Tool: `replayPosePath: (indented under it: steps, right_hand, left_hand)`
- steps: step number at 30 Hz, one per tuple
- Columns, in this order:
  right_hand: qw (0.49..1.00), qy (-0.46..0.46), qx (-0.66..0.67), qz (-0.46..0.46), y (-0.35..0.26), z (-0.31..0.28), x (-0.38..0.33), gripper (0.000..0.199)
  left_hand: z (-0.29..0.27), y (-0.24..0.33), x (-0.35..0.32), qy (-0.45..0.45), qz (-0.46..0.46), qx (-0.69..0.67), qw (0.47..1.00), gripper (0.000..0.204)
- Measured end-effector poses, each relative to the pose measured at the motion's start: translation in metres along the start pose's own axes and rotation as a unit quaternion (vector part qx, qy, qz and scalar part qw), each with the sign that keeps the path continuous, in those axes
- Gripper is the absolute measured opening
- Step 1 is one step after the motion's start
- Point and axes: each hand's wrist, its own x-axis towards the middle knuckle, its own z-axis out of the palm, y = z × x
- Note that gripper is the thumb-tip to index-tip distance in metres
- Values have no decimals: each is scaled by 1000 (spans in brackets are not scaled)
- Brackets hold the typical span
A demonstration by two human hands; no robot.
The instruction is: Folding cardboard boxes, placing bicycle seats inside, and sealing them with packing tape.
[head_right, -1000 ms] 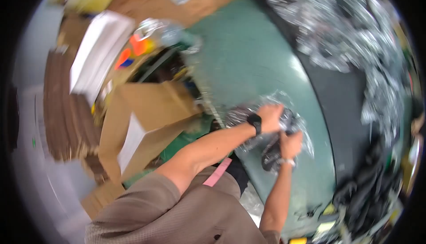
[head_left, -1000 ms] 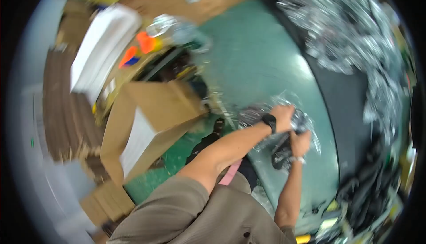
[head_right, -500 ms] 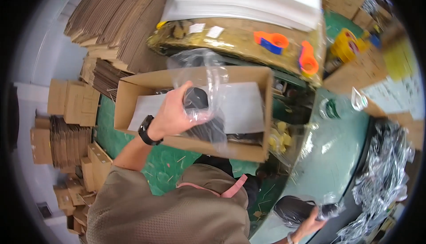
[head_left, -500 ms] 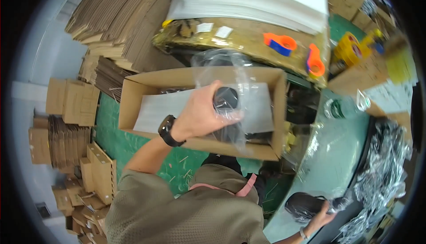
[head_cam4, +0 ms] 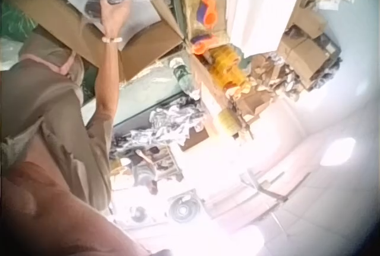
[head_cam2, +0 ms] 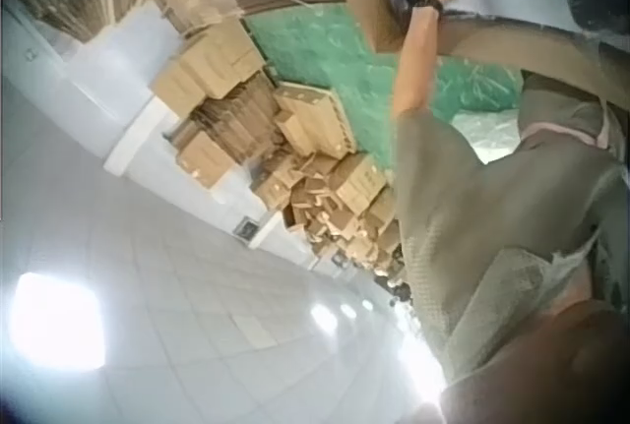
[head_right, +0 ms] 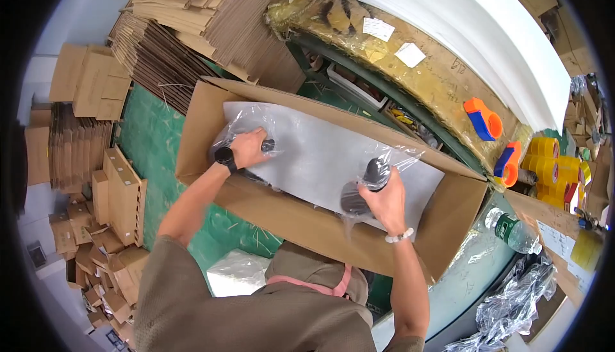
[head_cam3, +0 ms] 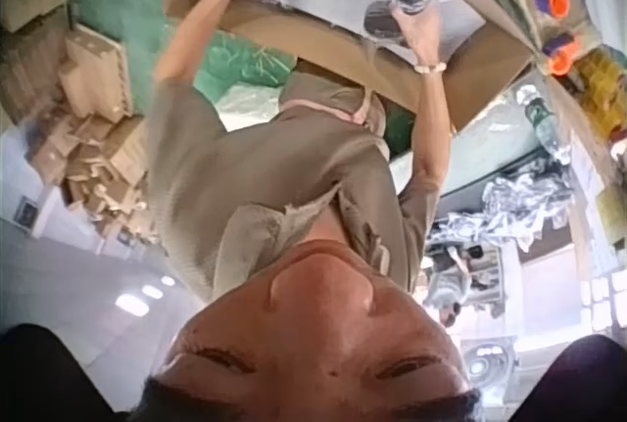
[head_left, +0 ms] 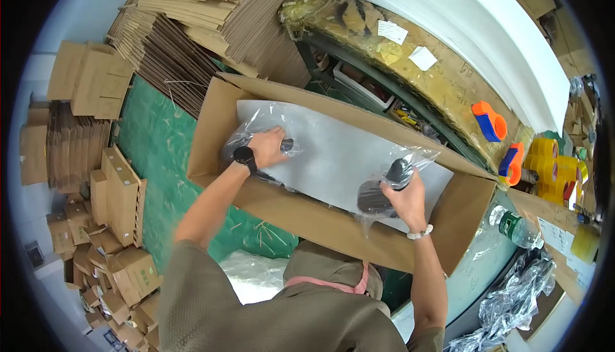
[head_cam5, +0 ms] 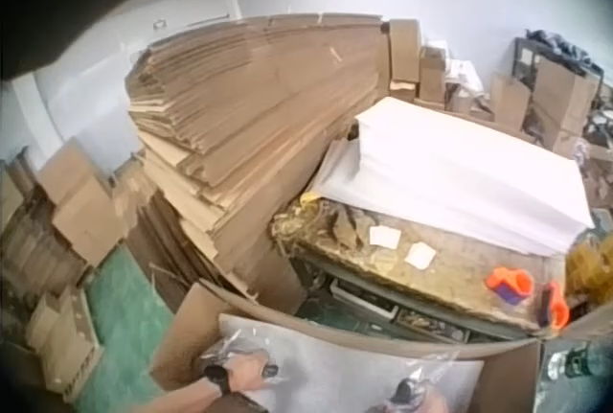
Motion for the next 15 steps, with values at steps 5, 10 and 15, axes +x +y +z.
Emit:
replayPosePath:
  steps: [5,10,15]
  right_hand:
    - [991,52,-121,-34,37,25,4,53]
    - [990,23,-139,-17,37,25,6,57]
    - [978,34,-143,-148,1,38,2,58]
  left_hand:
    - [-15,3,-17,21,123,31,992,43]
    - [-44,22,-42,20,265,43,963,26]
    - [27,-62,-50,-37,352,174,919,28]
